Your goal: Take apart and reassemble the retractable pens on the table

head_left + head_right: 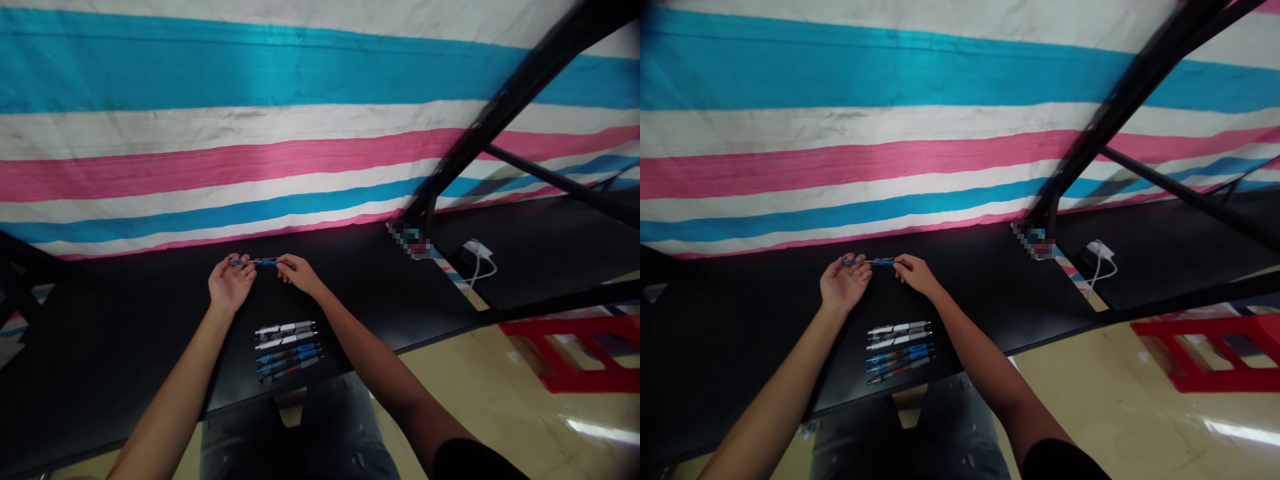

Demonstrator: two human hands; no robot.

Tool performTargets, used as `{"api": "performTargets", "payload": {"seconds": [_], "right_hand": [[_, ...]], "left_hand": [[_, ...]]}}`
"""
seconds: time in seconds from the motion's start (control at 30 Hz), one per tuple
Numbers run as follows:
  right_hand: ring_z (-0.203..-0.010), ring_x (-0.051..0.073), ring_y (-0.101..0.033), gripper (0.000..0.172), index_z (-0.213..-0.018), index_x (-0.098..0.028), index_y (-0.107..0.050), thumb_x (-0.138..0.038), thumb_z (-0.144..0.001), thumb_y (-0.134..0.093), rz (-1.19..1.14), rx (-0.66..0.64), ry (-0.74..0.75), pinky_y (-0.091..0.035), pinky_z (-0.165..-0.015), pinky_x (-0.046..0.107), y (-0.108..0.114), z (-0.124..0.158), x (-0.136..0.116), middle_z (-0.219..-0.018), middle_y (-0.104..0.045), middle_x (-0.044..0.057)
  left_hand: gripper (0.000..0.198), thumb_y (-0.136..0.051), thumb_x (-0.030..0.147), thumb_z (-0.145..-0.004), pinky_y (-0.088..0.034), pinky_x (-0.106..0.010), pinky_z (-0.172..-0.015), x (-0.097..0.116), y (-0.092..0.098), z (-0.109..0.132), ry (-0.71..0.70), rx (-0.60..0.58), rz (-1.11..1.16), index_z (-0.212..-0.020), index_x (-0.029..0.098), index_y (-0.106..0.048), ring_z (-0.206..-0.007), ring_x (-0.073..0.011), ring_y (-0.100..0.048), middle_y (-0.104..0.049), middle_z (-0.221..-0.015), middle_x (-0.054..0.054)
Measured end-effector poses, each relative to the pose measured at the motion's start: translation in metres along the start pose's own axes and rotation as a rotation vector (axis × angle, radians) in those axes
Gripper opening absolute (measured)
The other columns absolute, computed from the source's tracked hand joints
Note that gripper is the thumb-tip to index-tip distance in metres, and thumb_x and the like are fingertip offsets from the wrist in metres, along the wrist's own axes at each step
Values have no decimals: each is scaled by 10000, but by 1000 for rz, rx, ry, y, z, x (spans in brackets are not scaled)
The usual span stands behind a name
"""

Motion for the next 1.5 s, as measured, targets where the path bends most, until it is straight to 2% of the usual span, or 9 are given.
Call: {"api": "performTargets", "payload": {"seconds": [0.33,0.7,0.8,0.87,0.93,1.0,1.1,1.3,1.5], "right_hand": [[-537,99,-546,247,-935,-182,-639,-425,-904,-609,14,-13,12,-434,-517,223,1,1,0,-719,-642,-7],[-550,107,-550,333,-891,-169,-683,-490,-907,-597,-28,-4,34,-431,-528,236,6,3,-6,-721,-646,11],[-558,112,-549,327,-851,-176,-689,-490,-897,-612,7,27,51,-434,-555,245,11,3,-9,-710,-643,10],[-564,115,-547,319,-818,-181,-683,-481,-897,-609,35,46,61,-433,-570,250,15,2,-11,-699,-636,8],[-570,120,-546,318,-781,-185,-669,-470,-902,-597,63,59,63,-430,-579,253,20,2,-12,-687,-629,7],[-574,124,-548,311,-764,-187,-660,-454,-905,-586,92,54,63,-429,-585,256,22,2,-12,-688,-629,8],[-577,128,-557,290,-776,-187,-663,-426,-908,-567,149,49,53,-433,-597,263,25,2,-9,-705,-641,12],[-637,151,-562,225,-990,-191,-714,-359,-859,-641,304,157,67,-437,-622,274,39,6,-6,-734,-645,4],[-667,136,-540,82,-893,-189,-715,-241,-834,-693,477,114,92,-444,-664,274,41,10,-13,-784,-617,2]], "left_hand": [[139,-555,194,-910,-408,-219,-524,1,0,-3,-23,-26,16,-774,167,-559,-592,-104,-452,-514,-800,-42],[87,-616,207,-886,-430,-211,-537,4,3,-4,20,-39,-73,-809,169,-618,-625,-109,-523,-618,-850,-70],[181,-642,352,-892,-474,-239,-579,15,13,-12,-33,9,-294,-889,171,-655,-693,-141,-602,-686,-932,-96],[275,-682,428,-861,-499,-262,-619,27,19,-16,-126,13,-565,-944,166,-679,-723,-158,-634,-711,-959,-99],[311,-768,383,-791,-496,-257,-646,40,22,-18,-252,12,-925,-998,159,-706,-703,-150,-624,-709,-860,-62],[339,-790,387,-758,-499,-270,-667,49,27,-20,-306,28,-1158,-992,150,-727,-686,-154,-620,-699,-781,-42],[372,-752,443,-777,-503,-296,-676,53,33,-21,-327,31,-1343,-999,144,-750,-683,-171,-632,-720,-780,-53],[334,-713,429,-808,-514,-328,-745,46,35,-22,-318,-47,-1656,-971,149,-793,-774,-215,-677,-769,-864,-84],[264,-668,353,-854,-488,-317,-728,40,33,-23,-406,-127,-1833,-1007,190,-809,-774,-200,-644,-738,-896,-71]]}}
Point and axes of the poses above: each hand's wrist, its own z-axis away from the middle knuckle, its own y-axis out of the back of the hand, x = y × z, the point moved 6 cm from there along -z, towards the middle knuckle
